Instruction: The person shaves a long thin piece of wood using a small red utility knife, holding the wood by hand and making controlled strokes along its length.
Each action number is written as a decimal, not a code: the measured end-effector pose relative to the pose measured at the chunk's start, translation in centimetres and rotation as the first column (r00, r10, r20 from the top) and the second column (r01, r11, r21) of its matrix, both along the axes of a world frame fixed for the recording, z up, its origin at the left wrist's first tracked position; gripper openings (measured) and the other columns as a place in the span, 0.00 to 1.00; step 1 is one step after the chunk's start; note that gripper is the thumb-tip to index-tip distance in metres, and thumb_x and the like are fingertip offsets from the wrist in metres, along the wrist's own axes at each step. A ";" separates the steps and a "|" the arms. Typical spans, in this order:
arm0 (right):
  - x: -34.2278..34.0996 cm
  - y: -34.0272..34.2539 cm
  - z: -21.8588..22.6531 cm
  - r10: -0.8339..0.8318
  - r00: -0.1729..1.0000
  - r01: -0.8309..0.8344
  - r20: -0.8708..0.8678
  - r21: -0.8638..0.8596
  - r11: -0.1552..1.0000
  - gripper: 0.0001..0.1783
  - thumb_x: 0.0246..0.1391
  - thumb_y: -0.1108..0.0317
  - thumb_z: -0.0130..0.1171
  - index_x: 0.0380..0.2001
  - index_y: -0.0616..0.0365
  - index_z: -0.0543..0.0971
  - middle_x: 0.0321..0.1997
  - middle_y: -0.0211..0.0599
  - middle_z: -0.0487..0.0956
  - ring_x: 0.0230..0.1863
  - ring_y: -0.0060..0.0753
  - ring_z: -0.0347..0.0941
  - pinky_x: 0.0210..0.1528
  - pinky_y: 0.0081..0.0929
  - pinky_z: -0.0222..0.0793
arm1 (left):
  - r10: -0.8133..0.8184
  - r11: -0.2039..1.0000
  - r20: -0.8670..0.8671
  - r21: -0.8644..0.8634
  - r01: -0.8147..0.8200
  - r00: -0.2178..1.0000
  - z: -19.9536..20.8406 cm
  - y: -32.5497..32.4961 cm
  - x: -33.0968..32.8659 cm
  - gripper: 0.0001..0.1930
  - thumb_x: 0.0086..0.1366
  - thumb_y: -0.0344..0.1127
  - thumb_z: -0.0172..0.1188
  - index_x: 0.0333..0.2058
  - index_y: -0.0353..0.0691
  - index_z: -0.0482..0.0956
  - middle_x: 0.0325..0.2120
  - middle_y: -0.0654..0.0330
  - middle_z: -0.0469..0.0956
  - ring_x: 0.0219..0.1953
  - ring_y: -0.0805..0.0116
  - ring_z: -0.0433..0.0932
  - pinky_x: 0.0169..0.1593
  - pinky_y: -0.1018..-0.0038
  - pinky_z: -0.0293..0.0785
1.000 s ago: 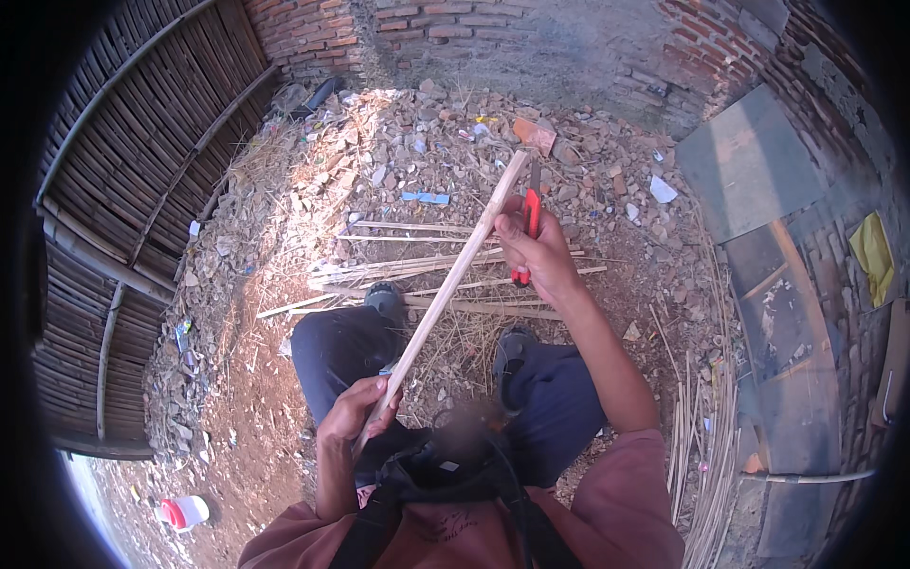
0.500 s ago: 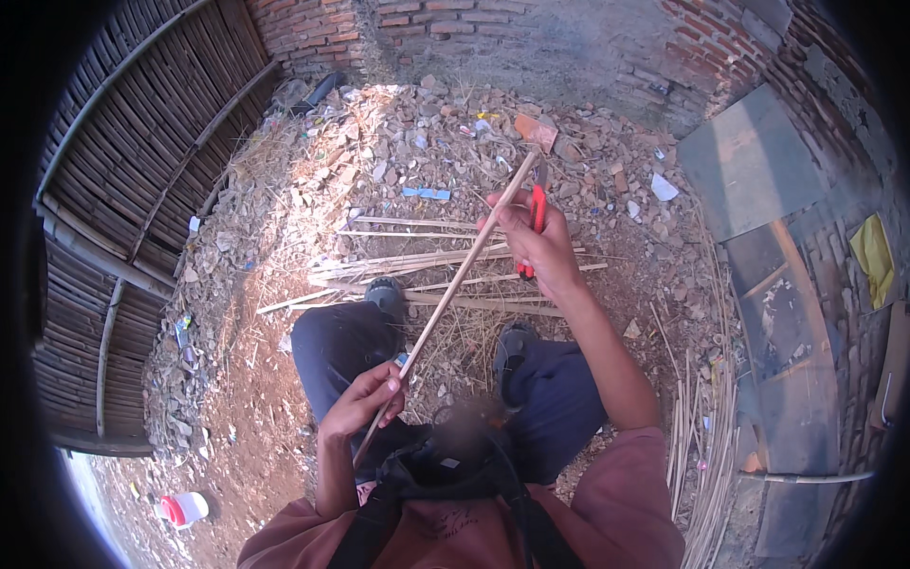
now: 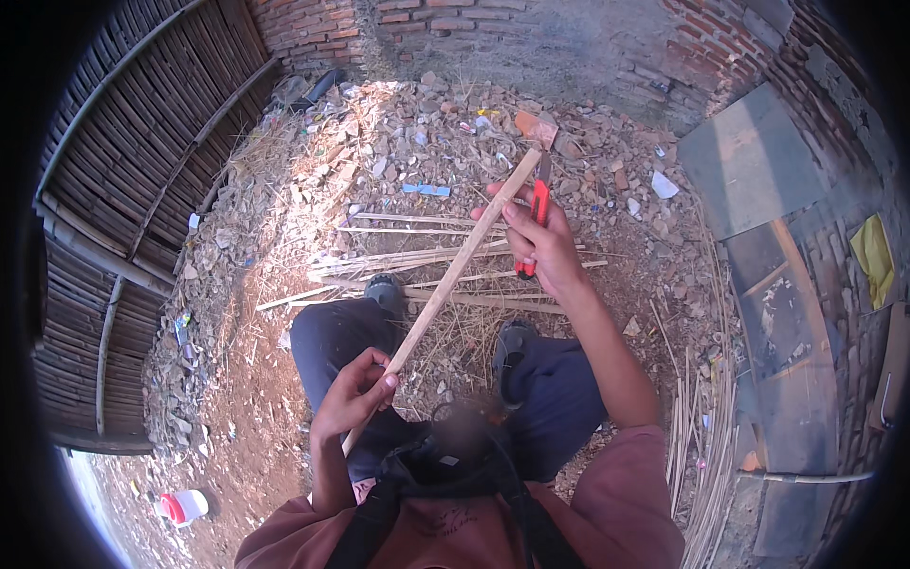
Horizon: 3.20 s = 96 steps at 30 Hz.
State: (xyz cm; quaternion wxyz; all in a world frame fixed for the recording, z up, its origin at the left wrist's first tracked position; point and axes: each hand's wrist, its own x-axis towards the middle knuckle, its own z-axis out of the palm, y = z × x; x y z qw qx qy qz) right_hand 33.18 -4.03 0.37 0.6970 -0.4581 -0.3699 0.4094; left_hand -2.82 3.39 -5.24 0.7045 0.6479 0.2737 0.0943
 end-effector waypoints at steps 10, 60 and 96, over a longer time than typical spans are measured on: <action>-2.3 0.5 -0.3 0.096 0.985 -0.084 0.146 -0.086 0.993 0.20 0.72 0.68 0.59 0.63 0.63 0.76 0.52 0.49 0.86 0.20 0.07 0.63 0.25 0.11 0.63 | 0.143 0.889 0.141 0.417 -0.190 0.980 5.6 -0.8 7.0 0.23 0.73 0.36 0.67 0.60 0.36 0.68 0.36 0.60 0.79 0.35 0.74 0.79 0.43 0.74 0.79; -2.3 -1.1 0.5 -0.315 0.459 0.296 0.831 0.191 0.936 0.15 0.71 0.59 0.63 0.45 0.61 0.83 0.31 0.35 0.85 0.26 0.22 0.76 0.29 0.28 0.70 | 0.230 0.868 0.119 0.423 -0.259 0.966 3.3 -0.4 8.6 0.19 0.83 0.42 0.49 0.35 0.32 0.69 0.17 0.49 0.69 0.20 0.51 0.70 0.29 0.56 0.65; -0.2 -0.8 1.5 -0.459 0.439 0.469 0.772 0.239 0.850 0.17 0.74 0.57 0.59 0.46 0.62 0.83 0.30 0.30 0.82 0.25 0.17 0.67 0.27 0.23 0.59 | 0.304 0.776 0.166 0.528 -0.344 0.938 3.1 -1.1 6.9 0.13 0.81 0.37 0.55 0.39 0.32 0.75 0.16 0.50 0.73 0.17 0.53 0.75 0.26 0.58 0.67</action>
